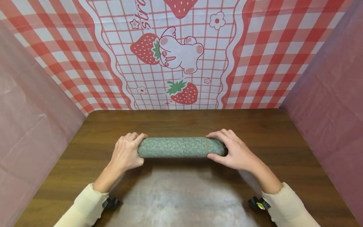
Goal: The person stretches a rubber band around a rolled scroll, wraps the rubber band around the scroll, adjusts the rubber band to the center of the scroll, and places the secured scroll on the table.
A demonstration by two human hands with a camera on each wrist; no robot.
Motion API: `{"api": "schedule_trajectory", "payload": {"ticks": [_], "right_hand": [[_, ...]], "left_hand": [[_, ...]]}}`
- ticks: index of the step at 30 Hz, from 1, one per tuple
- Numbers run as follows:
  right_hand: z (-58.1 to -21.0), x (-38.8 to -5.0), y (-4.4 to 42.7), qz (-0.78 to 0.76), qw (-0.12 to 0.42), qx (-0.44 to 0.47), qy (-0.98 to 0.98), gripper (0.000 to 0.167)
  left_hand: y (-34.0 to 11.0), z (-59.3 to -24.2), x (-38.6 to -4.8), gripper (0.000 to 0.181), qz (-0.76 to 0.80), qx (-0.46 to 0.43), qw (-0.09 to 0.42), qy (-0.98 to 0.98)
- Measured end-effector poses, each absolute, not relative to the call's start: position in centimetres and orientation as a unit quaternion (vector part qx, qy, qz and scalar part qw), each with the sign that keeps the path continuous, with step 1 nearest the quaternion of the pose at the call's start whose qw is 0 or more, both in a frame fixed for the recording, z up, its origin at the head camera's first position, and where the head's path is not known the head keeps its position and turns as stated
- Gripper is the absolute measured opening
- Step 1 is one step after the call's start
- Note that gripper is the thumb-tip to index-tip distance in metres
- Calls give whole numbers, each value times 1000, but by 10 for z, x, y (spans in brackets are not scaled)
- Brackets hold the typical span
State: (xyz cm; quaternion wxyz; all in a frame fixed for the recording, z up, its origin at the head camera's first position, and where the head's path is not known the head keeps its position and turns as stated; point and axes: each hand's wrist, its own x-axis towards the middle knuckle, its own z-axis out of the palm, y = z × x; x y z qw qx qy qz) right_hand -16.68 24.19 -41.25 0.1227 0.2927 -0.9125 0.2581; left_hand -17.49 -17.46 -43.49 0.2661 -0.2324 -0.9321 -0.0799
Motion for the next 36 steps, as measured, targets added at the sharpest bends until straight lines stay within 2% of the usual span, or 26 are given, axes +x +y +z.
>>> {"api": "schedule_trajectory", "payload": {"ticks": [11, 19, 36], "right_hand": [[-413, -164, 236, 269, 131, 274, -914, 60], [-415, -167, 238, 251, 153, 300, -908, 73], [-419, -165, 236, 239, 177, 282, -912, 75]], "left_hand": [[-175, -436, -175, 72, -83, -230, 263, -933], [-176, -437, -175, 74, -84, -230, 262, -934], [-173, -437, -175, 75, -80, -228, 256, -936]]}}
